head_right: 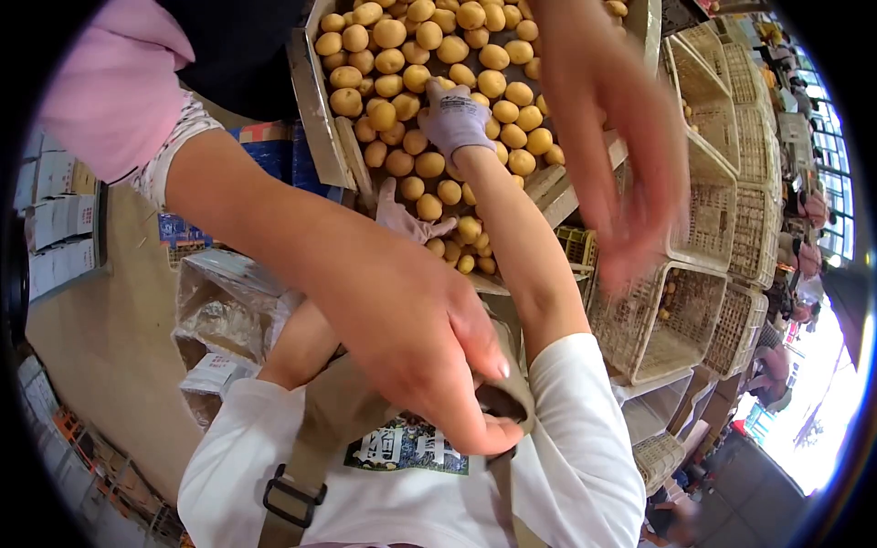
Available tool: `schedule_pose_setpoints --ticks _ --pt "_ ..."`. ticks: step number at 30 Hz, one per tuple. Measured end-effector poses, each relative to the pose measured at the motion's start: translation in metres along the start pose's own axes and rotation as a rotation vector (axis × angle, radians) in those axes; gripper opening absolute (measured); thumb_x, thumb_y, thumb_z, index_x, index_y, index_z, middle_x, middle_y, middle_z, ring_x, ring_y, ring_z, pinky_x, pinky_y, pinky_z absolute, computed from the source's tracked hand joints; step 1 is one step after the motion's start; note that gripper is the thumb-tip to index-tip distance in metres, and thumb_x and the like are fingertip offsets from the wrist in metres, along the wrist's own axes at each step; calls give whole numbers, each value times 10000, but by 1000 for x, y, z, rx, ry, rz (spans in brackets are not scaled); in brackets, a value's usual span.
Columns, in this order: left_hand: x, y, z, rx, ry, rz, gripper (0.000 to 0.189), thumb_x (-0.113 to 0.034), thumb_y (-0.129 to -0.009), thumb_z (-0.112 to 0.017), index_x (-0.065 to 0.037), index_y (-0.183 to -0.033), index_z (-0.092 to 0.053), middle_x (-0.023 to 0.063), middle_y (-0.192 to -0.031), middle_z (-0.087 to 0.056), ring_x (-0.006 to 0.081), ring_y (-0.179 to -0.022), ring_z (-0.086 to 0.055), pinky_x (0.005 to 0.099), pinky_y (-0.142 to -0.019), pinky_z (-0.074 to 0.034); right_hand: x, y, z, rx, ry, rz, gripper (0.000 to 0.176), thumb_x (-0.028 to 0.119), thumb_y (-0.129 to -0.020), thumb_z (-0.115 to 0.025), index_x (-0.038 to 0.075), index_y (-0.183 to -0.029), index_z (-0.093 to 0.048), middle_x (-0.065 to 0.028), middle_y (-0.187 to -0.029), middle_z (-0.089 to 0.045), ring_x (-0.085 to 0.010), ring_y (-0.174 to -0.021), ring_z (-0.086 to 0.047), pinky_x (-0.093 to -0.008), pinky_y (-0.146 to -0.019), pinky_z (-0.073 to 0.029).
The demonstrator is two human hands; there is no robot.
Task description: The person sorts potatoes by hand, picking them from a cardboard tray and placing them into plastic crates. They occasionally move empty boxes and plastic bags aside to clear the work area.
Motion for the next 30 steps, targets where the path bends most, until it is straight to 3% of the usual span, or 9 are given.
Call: schedule_pose_setpoints --ticks 3,6,8,11,14,21,24,28,30 --pt "53 -18 54 -463 199 54 373 -206 -940 -593 -23 -1262 -549 47 -1234 -572 167 -1122 -536 365 -934 -489 -15 -7 -7 -58 -196 -34 556 465 -925 -550 176 -1390 -455 -239 -1258 -581 -418 -1086 -635 -493 -897 -518" --pt "79 -23 91 -636 162 -5 333 -149 -929 -634 -5 -1224 -578 34 -1186 -598 132 -1074 -558 316 -913 -498 -27 -8 -14 -185 -224 -5 593 476 -902 -598 122 -1357 -458 -248 -1210 -606 -411 -1073 -639 -504 -901 -502" --pt "88 -25 109 -711 130 -41 308 -111 -921 -661 7 -1199 -598 26 -1154 -615 109 -1042 -573 284 -899 -505 -34 1 -12 -308 -393 23 559 392 -882 -688 98 -1314 -488 -188 -1166 -628 -327 -1027 -664 -434 -838 -533" --pt "97 -30 127 -788 92 -71 273 -54 -910 -701 26 -1161 -627 13 -1106 -642 74 -995 -596 235 -879 -514 -50 32 -18 -310 -1105 35 461 140 -880 -726 71 -1281 -509 -65 -1083 -607 -120 -880 -606 -231 -730 -527" --pt "114 -39 124 -748 37 -112 241 2 -913 -689 35 -1148 -645 2 -1091 -657 51 -987 -606 198 -875 -506 -56 53 -56 203 -2158 -36 447 209 -903 -637 89 -1317 -515 -132 -1191 -601 -224 -934 -633 -418 -869 -554" --pt "120 -54 135 -667 170 -114 317 -83 -915 -680 13 -1208 -606 22 -1165 -634 92 -1061 -597 243 -930 -493 -31 95 -32 368 -2391 249 464 258 -947 -550 111 -1379 -468 -159 -1359 -538 -273 -1052 -619 -443 -907 -553" --pt "113 -64 138 -629 333 -88 344 -98 -904 -690 9 -1216 -593 25 -1177 -626 98 -1070 -592 250 -937 -490 -39 105 -20 94 -2210 139 469 175 -950 -544 86 -1401 -448 -153 -1365 -533 -274 -1105 -607 -410 -894 -561" --pt "95 -89 142 -587 614 -70 382 -118 -888 -704 3 -1227 -576 30 -1192 -617 107 -1084 -585 259 -948 -486 -59 114 -14 177 -1848 83 499 112 -927 -511 67 -1420 -445 -153 -1361 -544 -282 -1207 -581 -369 -963 -538" --pt "89 -99 136 -586 696 -72 401 -128 -881 -711 0 -1232 -568 32 -1200 -612 112 -1090 -581 264 -953 -484 -64 130 23 -147 -1372 229 460 48 -881 -571 93 -1339 -557 -124 -1282 -598 -262 -1094 -637 -336 -883 -565"
Point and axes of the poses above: each hand's wrist, its own y-axis away from the middle knuckle, its own z-axis out of the back of the hand, x = y × z, the point moved 9 cm from there along -y, towards the middle knuckle
